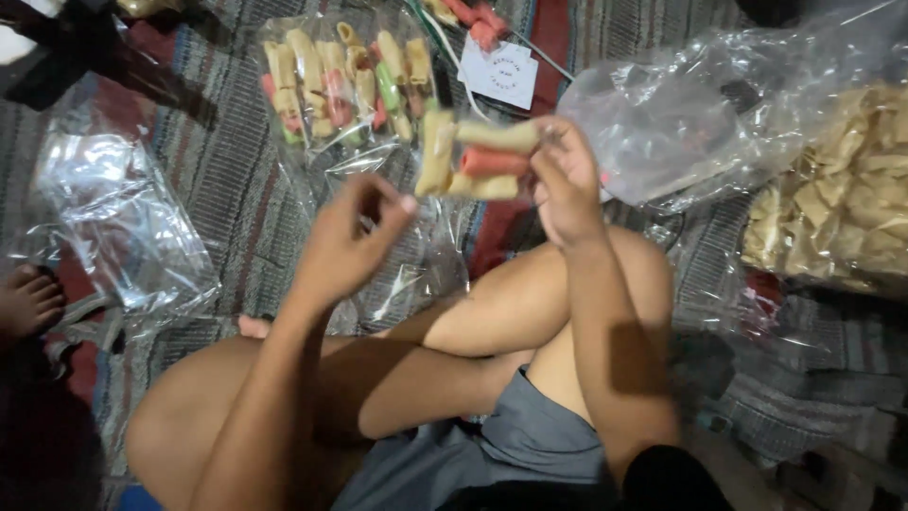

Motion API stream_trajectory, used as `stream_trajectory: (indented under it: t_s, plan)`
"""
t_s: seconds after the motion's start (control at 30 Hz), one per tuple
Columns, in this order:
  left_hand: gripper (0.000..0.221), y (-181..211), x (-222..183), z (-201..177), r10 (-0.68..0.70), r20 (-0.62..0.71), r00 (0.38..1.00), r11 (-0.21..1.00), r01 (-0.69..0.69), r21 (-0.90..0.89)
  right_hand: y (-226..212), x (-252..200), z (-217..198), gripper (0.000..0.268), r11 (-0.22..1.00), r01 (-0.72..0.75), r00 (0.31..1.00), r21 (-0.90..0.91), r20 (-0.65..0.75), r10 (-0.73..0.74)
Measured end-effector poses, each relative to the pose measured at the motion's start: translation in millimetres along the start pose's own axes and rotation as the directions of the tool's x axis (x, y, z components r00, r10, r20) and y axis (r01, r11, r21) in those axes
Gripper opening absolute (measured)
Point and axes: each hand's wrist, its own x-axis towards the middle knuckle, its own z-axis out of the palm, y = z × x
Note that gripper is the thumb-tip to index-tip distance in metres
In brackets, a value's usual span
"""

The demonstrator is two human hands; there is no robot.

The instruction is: A person is manually packing colorful snack rolls into small plastic bags while sitting on the floor.

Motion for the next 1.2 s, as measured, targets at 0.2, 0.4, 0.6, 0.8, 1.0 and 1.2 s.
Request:
stream_trajectory:
  t_s: [0.2,0.4,0.6,0.8,1.0,1.2]
  plan:
    - [0.061,-14,26,15,-0.102,-0.287,0.952,0.943,0.001,-0.334,51,-5,27,0.034,0.992,0.006,0.992,-0.129,0.126,0.010]
    - [0.028,-30,37,20,-0.036,-0.464,0.885,0.979,-0.062,-0.195,50,3,39,0.047,0.996,-0.084,0.977,0.001,0.197,0.082]
    - [0.027,-40,40,30,-0.014,-0.561,0.828,0.987,-0.079,-0.140,59,-4,45,0.049,0.979,0.058,0.987,-0.195,0.157,-0.027]
    - [0.050,-37,39,31,-0.007,-0.660,0.752,0.998,-0.038,-0.054,57,-4,55,0.022,0.933,0.204,0.978,-0.297,0.091,-0.185]
    - [0.055,-54,43,31,0.020,-0.664,0.747,0.989,-0.112,-0.097,38,-6,63,0.049,0.927,0.126,0.992,-0.352,0.052,-0.115]
    - [0.035,-7,30,23,0.074,-0.677,0.732,0.996,-0.086,0.015,52,2,51,0.071,0.991,-0.132,0.934,0.013,0.336,0.120]
